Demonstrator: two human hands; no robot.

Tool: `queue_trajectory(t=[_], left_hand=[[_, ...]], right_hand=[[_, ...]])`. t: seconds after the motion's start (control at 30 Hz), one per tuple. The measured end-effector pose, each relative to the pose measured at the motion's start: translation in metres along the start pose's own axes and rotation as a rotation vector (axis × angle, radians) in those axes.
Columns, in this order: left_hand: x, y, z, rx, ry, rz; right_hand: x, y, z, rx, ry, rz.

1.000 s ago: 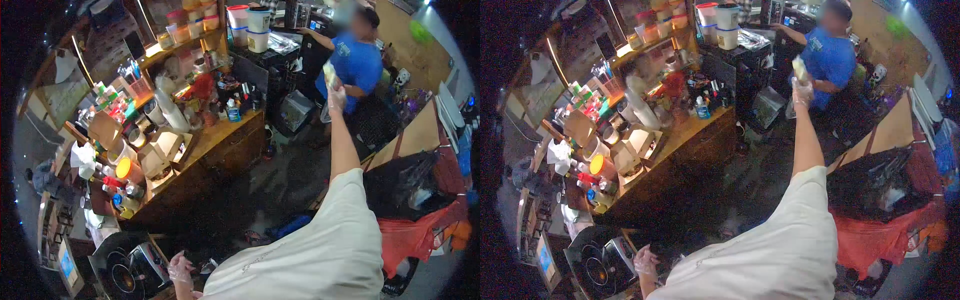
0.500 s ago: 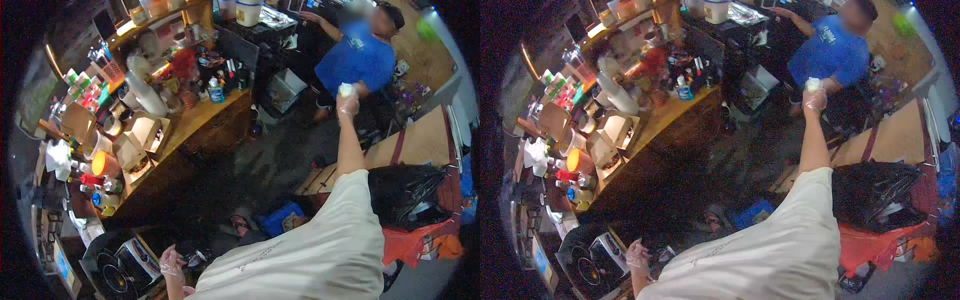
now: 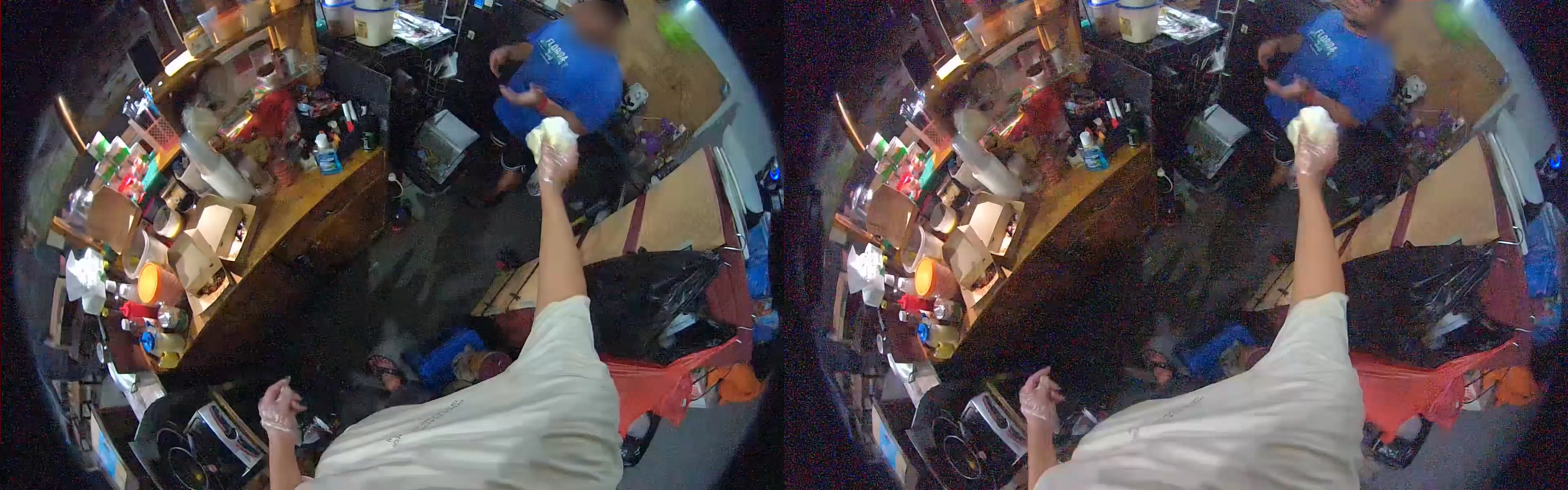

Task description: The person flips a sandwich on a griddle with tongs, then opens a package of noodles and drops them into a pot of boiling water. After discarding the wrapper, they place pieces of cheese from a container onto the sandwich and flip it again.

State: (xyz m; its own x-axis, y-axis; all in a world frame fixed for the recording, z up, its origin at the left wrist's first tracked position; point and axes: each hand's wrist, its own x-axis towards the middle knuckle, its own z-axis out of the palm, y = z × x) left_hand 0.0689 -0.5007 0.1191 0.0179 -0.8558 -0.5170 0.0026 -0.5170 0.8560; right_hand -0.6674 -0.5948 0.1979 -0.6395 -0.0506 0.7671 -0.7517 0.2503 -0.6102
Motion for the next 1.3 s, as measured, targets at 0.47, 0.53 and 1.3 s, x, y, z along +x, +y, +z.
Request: queue_trajectory(t=[0.47, 0.53, 1.3], left_hand=[[-0.124, 0.183, 0.0, 1.032, 0.34, 1.142], [-0.182, 0.158, -0.036, 1.067, 0.589, 1.027], [-0.574, -0.33, -0.13, 0.623, 1.453, -0.593]], right_hand=[[-0.311, -0.434, -0.135, 1.528, -1.936, 0.168], [-0.337, -0.478, -0.183, 1.632, -2.176, 0.249], [-0.731, -0.464, -0.696, 1.241, -3.62, -1.387]])
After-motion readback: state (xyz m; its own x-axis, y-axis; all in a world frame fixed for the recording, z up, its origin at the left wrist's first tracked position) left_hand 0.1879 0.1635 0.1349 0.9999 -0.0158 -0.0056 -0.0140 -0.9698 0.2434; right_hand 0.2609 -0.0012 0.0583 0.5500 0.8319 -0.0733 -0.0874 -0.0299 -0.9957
